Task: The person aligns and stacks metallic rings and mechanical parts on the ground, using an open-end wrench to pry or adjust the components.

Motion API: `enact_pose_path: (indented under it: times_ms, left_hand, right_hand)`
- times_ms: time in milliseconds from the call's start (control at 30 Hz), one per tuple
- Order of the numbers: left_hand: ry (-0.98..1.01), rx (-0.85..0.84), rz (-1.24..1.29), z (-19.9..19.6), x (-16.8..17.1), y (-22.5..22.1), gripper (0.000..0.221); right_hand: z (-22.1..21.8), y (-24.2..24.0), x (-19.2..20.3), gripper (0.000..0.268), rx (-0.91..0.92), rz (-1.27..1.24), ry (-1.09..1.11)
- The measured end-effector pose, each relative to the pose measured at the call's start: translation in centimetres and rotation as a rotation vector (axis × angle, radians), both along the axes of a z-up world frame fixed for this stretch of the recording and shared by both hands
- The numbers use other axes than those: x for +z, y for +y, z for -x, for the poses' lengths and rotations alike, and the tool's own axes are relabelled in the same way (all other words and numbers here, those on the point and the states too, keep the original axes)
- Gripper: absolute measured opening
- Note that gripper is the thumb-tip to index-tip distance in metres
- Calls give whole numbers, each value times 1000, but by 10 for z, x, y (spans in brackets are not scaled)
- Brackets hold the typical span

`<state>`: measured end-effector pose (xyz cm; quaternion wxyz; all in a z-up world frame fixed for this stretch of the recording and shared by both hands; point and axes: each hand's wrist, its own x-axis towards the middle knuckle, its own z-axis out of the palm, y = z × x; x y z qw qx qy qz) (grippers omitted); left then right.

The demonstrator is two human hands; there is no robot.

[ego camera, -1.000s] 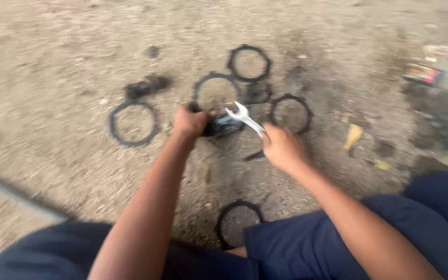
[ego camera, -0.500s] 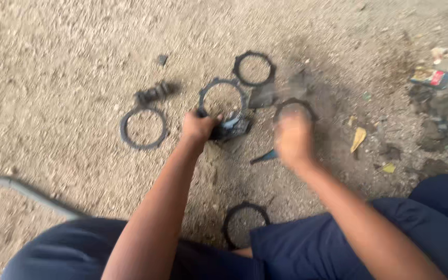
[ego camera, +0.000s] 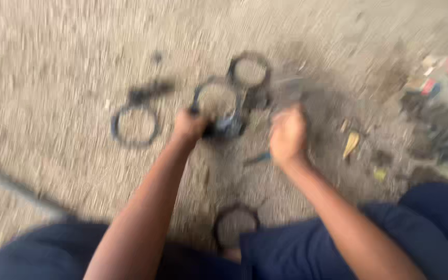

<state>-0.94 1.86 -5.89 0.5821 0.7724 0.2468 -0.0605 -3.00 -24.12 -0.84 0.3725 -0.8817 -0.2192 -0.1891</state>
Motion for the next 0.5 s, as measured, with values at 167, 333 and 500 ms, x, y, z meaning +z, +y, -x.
enact_pose_path:
  times_ms: [167,333,500]
  left_hand:
    - [105,65,198,-3,14,9,47]
    - [7,30,-33,5,8,1,47]
    - [10,16,117,-3,14,4,38]
  right_hand:
    - [6,-9,-17,18,-37,555,306]
    - [-5,-3,-20,8,110,-427,588]
    - [-7,-12,14,6,-70,291,519]
